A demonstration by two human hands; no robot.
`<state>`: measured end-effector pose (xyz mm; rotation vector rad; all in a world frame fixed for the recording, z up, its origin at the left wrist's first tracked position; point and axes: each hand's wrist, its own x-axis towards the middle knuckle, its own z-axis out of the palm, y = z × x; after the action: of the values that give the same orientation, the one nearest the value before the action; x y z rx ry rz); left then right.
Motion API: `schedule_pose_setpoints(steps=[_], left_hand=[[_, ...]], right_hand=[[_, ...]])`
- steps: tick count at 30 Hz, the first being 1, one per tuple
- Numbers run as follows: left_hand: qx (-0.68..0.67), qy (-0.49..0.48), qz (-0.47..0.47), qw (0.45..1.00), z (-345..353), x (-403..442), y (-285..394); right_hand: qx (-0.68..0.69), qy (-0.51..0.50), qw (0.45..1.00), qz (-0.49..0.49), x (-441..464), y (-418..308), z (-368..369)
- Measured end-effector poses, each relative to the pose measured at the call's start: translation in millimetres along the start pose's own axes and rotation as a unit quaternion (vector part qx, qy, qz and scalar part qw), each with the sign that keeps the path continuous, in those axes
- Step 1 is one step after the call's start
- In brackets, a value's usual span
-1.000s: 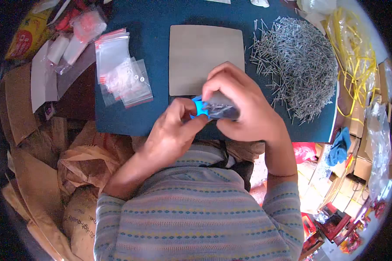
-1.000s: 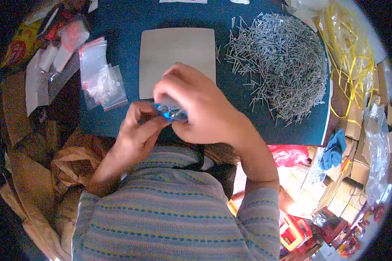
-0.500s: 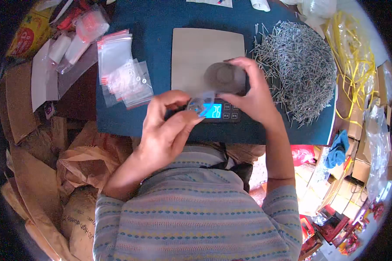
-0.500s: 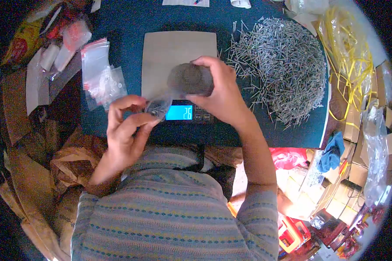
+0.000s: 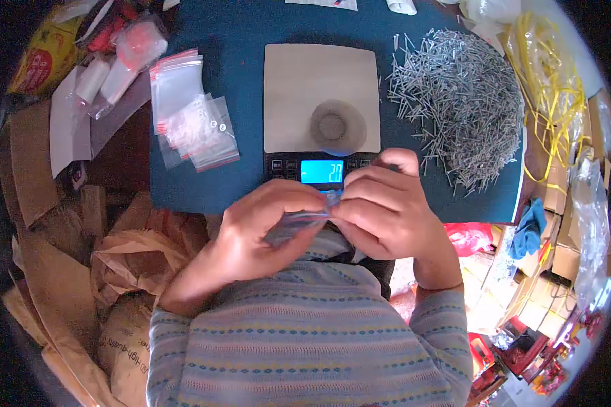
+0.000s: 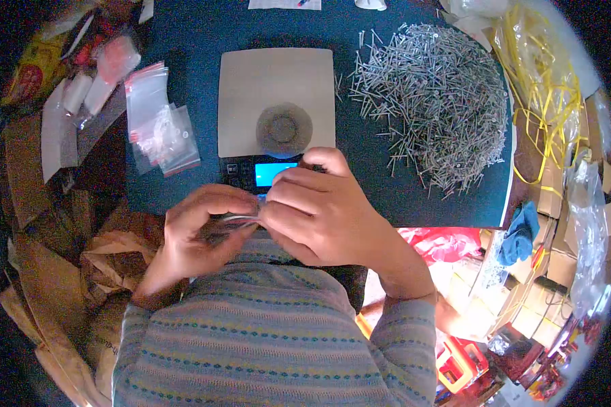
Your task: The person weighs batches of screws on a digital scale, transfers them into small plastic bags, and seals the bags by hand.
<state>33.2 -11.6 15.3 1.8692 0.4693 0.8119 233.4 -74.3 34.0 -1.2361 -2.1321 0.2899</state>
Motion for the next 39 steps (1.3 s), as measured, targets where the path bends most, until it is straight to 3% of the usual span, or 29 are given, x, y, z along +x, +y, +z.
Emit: schedule_pose_setpoints(steps=[6, 10, 13, 17, 20, 21, 22, 24, 26, 27, 29, 31, 33, 34, 35, 37, 39], left_hand=[[-0.023, -0.012, -0.096, 0.995, -3.0, -1.6, 1.5], [-0.092, -0.037, -0.087, 0.991, 0.5, -4.0, -3.4], [-0.149, -0.034, -0.121, 0.981, -12.5, -6.4, -3.5], [-0.178, -0.009, -0.14, 0.974, -16.9, -11.4, -7.1], [-0.095, -0.081, -0.18, 0.976, -42.7, -20.3, 1.7], [-0.106, -0.068, -0.138, 0.982, -52.5, -29.9, -2.4], [-0.045, -0.12, -0.108, 0.986, -72.1, -33.7, -0.8], [-0.085, -0.084, -0.217, 0.969, -105.4, -56.4, 13.0], [-0.017, -0.052, -0.305, 0.951, -137.4, -86.7, 24.4], [0.055, -0.099, -0.288, 0.951, -148.1, -82.2, 35.3], [0.293, -0.178, -0.391, 0.854, -152.5, -83.3, 58.4], [0.201, -0.078, -0.487, 0.847, -145.3, -97.5, 38.4], [0.221, -0.053, -0.473, 0.851, -137.2, -100.7, 26.6], [0.287, -0.082, -0.412, 0.861, -124.7, -87.4, 23.2], [0.35, -0.112, -0.349, 0.862, -113.5, -75.6, 18.1], [0.352, -0.058, -0.243, 0.902, -96.7, -64.7, -3.5], [0.374, -0.038, -0.187, 0.908, -82.1, -51.1, -20.6]], right_hand=[[0.004, 0.017, 1.0, -0.002, 3.1, -0.3, 10.2], [-0.021, -0.016, 0.998, -0.06, -0.5, 0.9, 12.2], [-0.016, 0.053, 0.998, -0.041, -5.8, 0.5, 6.8], [0.04, 0.054, 0.998, -0.019, -2.9, 3.3, 8.7], [0.104, 0.017, 0.994, 0.037, -7.3, 17.4, 5.7], [0.118, 0.012, 0.991, 0.062, -9.1, 24.1, 3.9], [0.09, 0.014, 0.99, 0.103, -12.4, 33.3, -0.2], [0.057, 0.04, 0.982, 0.175, -17.2, 60.8, -6.6], [-0.03, 0.09, 0.97, 0.225, -26.6, 93.6, -13.8], [-0.079, 0.101, 0.969, 0.213, -30.9, 113.5, -20.1], [-0.184, 0.1, 0.95, 0.232, -33.1, 143.6, -28.0], [-0.332, 0.073, 0.912, 0.23, -26.9, 165.4, -30.5], [-0.403, 0.055, 0.879, 0.249, -18.2, 185.5, -19.9], [-0.439, 0.046, 0.86, 0.257, -15.6, 191.5, -13.8], [-0.434, 0.045, 0.86, 0.266, -14.2, 193.2, -7.7], [-0.426, 0.041, 0.858, 0.285, -9.5, 194.7, 2.1], [-0.402, 0.02, 0.873, 0.275, -10.3, 184.8, 4.8]])
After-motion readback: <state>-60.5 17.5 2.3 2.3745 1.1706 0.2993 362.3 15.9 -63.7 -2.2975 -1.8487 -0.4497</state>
